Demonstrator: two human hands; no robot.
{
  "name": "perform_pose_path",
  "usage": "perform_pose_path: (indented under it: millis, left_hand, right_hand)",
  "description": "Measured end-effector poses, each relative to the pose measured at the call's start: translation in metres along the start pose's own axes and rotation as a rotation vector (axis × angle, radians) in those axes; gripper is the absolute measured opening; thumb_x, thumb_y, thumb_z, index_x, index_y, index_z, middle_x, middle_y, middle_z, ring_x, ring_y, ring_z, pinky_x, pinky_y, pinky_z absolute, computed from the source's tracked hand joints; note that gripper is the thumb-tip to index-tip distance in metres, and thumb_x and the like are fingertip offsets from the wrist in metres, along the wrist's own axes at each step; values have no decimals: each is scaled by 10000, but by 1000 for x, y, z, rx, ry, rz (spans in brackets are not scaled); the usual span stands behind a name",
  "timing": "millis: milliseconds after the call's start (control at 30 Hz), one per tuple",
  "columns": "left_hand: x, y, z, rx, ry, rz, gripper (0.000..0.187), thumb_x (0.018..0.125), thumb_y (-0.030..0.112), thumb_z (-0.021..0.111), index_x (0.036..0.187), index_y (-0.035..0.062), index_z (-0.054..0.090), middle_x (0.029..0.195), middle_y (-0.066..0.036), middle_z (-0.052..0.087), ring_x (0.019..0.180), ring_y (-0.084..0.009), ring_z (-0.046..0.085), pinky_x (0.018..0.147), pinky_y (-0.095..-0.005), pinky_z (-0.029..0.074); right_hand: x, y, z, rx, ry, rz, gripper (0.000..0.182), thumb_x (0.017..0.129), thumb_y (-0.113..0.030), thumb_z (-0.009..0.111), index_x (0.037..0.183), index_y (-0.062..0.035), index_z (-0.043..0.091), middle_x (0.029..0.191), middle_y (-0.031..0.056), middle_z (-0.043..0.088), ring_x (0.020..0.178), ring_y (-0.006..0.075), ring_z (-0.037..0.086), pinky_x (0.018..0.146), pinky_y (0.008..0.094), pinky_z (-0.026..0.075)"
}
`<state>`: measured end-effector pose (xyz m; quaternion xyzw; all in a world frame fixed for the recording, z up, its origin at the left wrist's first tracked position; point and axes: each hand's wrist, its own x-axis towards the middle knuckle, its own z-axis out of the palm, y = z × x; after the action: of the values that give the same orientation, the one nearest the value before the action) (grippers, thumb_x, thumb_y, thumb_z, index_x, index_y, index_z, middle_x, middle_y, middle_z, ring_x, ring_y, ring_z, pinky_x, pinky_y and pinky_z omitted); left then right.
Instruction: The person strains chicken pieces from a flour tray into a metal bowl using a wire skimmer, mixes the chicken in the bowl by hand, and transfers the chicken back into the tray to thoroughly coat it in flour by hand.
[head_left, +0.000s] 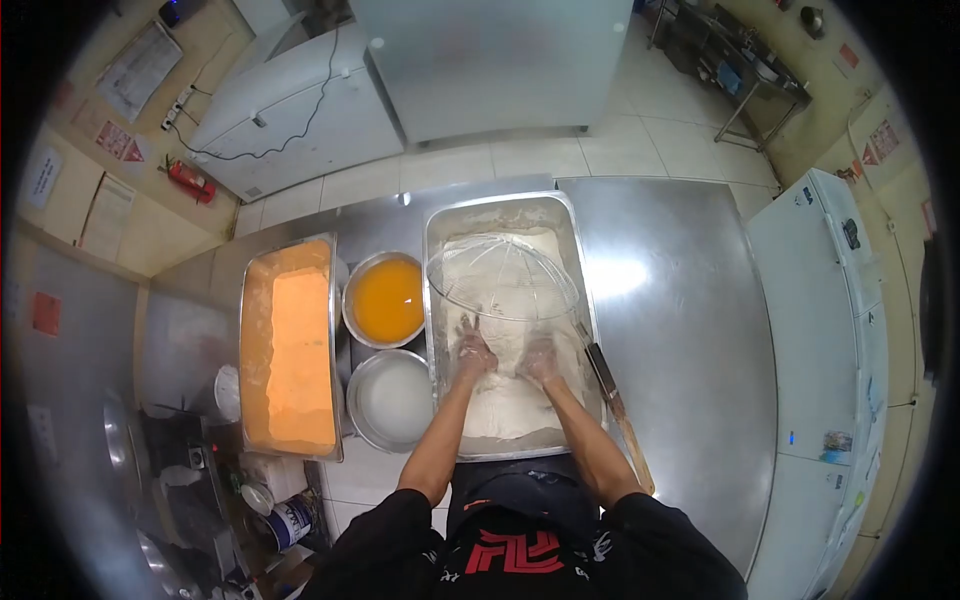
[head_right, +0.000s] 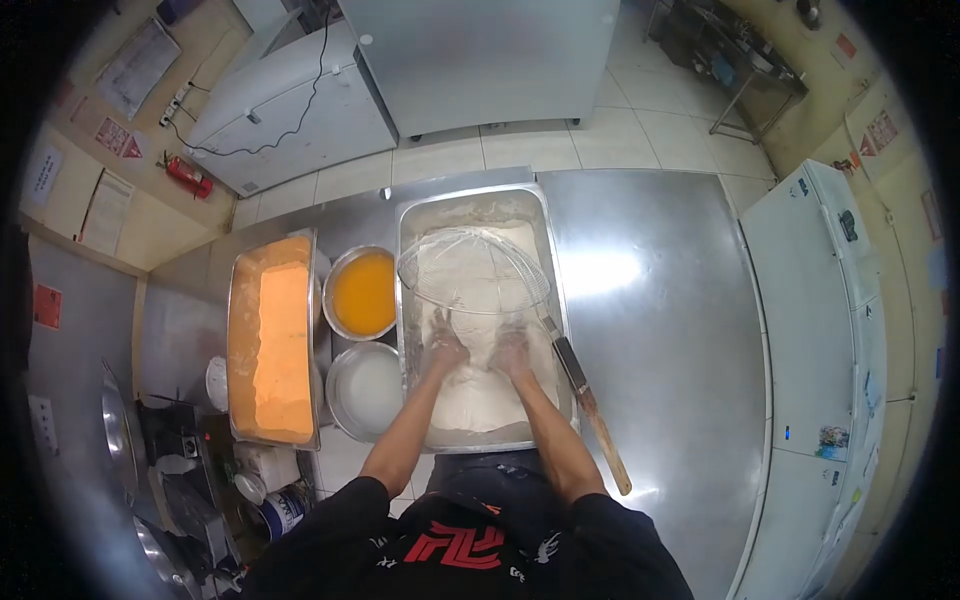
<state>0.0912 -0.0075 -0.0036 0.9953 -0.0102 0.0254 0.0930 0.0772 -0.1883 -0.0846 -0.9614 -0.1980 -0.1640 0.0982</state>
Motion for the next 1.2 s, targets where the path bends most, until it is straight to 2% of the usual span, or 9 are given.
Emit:
perform_pose_path:
  millis: [100,300,533,667,767,800,833,933,1200]
  left_hand:
    - [13,-17,38,-178,-193,7,604,611,192,588,1129,-73,426,1061,-241,528,1038,-353,474,926,-373,361]
    - [5,13,-142,-505,-105,-27,323,628,231,608,803,-36,556,784,-200,574,783,-338,553,678,-412,435]
    - [30,-11,-139,-673,-277,-15,241,700,211,590,773,-15,547,739,-165,571,718,-273,555,653,-406,430]
    - [35,-23,-79,-775,-188,116,251,704,204,575,841,-4,549,744,-164,573,757,-263,561,679,-401,442]
    - [17,-1,-81,78,302,320,383,711,250,559,1000,-1,542,852,-177,603,865,-287,575,759,-380,453]
    - [9,2,-66,147,247,267,421,710,282,549,1028,6,552,923,-188,598,929,-296,563,807,-371,440]
    - [-1,3,-51,212,187,209,460,710,314,539,1057,13,562,994,-199,594,992,-305,550,855,-363,428]
    - [-10,-8,-30,-284,-479,-115,520,682,365,556,1037,-15,579,1062,-229,558,1046,-325,518,902,-358,394]
    - [53,-44,-47,-365,-527,135,460,751,337,514,1032,-26,548,1039,-259,539,1032,-356,492,898,-372,377]
  right_hand:
    - [55,-1,-60,345,-671,357,492,677,-246,574,1027,95,519,978,255,559,953,339,543,849,385,426]
    - [54,-15,-143,416,-186,160,406,743,-325,564,869,60,574,816,231,577,790,343,558,735,420,442]
    - [79,28,-130,374,-789,247,396,790,-336,516,953,18,584,921,211,582,830,330,553,759,419,444]
    - [20,40,15,544,-435,560,355,764,-262,490,934,37,577,968,213,566,867,334,559,718,429,461]
    - [27,7,-22,202,-309,182,444,739,-384,537,853,40,598,899,197,589,786,341,568,690,440,458]
    - [35,-2,-44,83,-268,54,478,731,-425,553,826,41,606,876,192,597,760,344,571,680,444,457]
    - [91,-13,-149,247,-1039,33,375,741,-253,492,961,43,560,1043,258,527,966,346,534,825,449,426]
    - [76,4,-129,247,-1095,25,452,743,-246,495,1102,28,499,1056,246,533,986,346,531,863,440,407]
    - [115,28,10,317,-427,387,508,737,-252,504,1162,21,450,1015,228,560,953,335,552,850,423,422]
